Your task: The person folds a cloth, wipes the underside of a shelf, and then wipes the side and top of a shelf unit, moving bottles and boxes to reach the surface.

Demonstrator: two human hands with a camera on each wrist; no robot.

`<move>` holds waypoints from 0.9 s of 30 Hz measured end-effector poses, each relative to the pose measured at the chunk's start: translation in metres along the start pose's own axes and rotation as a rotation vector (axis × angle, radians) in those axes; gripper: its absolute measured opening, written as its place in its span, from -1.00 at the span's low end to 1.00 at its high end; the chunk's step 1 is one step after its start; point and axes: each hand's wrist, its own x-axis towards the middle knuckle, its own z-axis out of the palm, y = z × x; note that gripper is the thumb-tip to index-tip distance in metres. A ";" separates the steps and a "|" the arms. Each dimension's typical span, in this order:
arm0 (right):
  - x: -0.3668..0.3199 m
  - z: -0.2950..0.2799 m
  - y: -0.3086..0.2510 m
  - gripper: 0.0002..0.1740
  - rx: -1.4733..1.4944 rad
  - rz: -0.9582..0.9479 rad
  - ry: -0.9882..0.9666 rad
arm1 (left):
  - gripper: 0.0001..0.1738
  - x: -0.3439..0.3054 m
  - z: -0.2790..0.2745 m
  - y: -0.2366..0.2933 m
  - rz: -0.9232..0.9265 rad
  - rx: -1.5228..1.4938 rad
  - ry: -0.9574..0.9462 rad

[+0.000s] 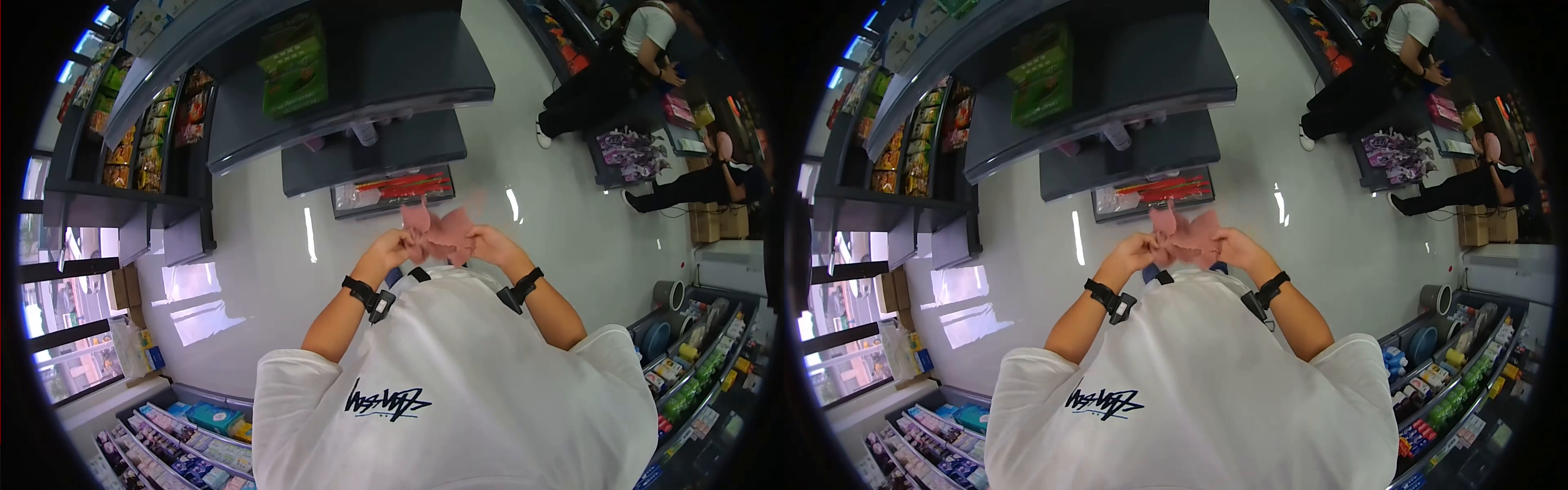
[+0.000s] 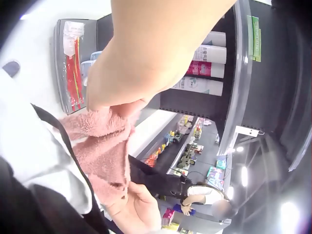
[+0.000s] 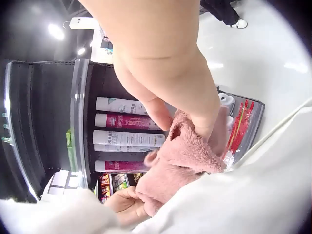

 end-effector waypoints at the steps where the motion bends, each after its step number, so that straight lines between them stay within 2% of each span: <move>1: 0.000 0.020 0.005 -0.54 -0.215 0.035 0.365 | -0.70 0.014 -0.025 0.001 -0.031 0.010 -0.095; 2: 0.000 0.035 0.009 -0.54 -0.426 0.069 0.730 | -0.70 0.003 -0.010 0.005 -0.030 0.014 -0.097; 4: 0.001 0.056 0.011 -0.54 -0.307 0.025 0.713 | -0.74 -0.037 0.040 0.012 -0.037 -0.023 0.091; 7: -0.001 0.079 0.012 -0.53 -0.221 -0.040 0.724 | -0.76 -0.040 0.039 0.016 -0.068 0.035 -0.007; 9: -0.008 0.068 0.011 -0.53 0.007 0.029 0.948 | -0.76 -0.024 0.022 0.008 -0.074 0.096 -0.060; 11: -0.017 0.047 0.016 -0.52 -0.094 0.008 0.998 | -0.75 -0.021 0.019 0.003 -0.081 0.165 -0.117; 12: -0.019 0.041 0.017 -0.52 -0.196 -0.016 1.048 | -0.75 -0.029 0.029 0.001 -0.067 0.182 -0.045; 13: -0.016 0.048 0.015 -0.52 -0.197 -0.026 1.046 | -0.76 -0.031 0.037 0.001 -0.051 0.198 0.024; 14: -0.016 0.056 0.015 -0.53 -0.245 -0.116 0.914 | -0.76 -0.034 0.044 0.003 -0.054 0.204 0.019; 15: -0.016 0.062 0.015 -0.54 -0.290 -0.202 0.781 | -0.77 -0.034 0.048 0.006 0.051 0.248 0.003; 16: -0.019 0.060 0.009 -0.54 -0.289 -0.209 0.783 | -0.77 -0.041 0.057 0.009 0.155 0.289 -0.013; 17: -0.022 0.058 -0.001 -0.53 -0.305 -0.262 0.754 | -0.77 -0.051 0.062 0.012 0.151 0.293 -0.015; 18: -0.025 0.056 -0.006 -0.51 -0.321 -0.314 0.724 | -0.73 -0.077 0.080 0.021 0.249 0.367 -0.108; 19: -0.028 0.076 -0.006 -0.51 -0.322 -0.319 0.723 | -0.69 -0.103 0.102 0.030 0.350 0.442 -0.203; 21: -0.036 0.154 -0.003 -0.37 -0.295 -0.509 0.448 | -0.62 -0.164 0.143 0.035 0.359 0.381 -0.284; 22: -0.047 0.164 0.001 -0.37 -0.296 -0.512 0.448 | -0.56 -0.183 0.148 0.033 0.367 0.314 -0.358; 23: -0.061 0.170 0.002 -0.29 -0.329 -0.392 0.293 | -0.56 -0.188 0.144 0.031 0.370 0.315 -0.362; 24: -0.065 0.178 0.000 -0.20 -0.363 -0.270 0.135 | -0.44 -0.191 0.140 0.031 0.251 0.225 -0.378; 25: -0.058 0.179 0.001 -0.20 -0.368 -0.270 0.131 | -0.32 -0.191 0.137 0.030 0.129 0.136 -0.392; 27: -0.039 0.181 0.012 -0.29 -0.110 -0.324 0.582 | -0.24 -0.164 0.136 0.022 0.146 0.222 -0.333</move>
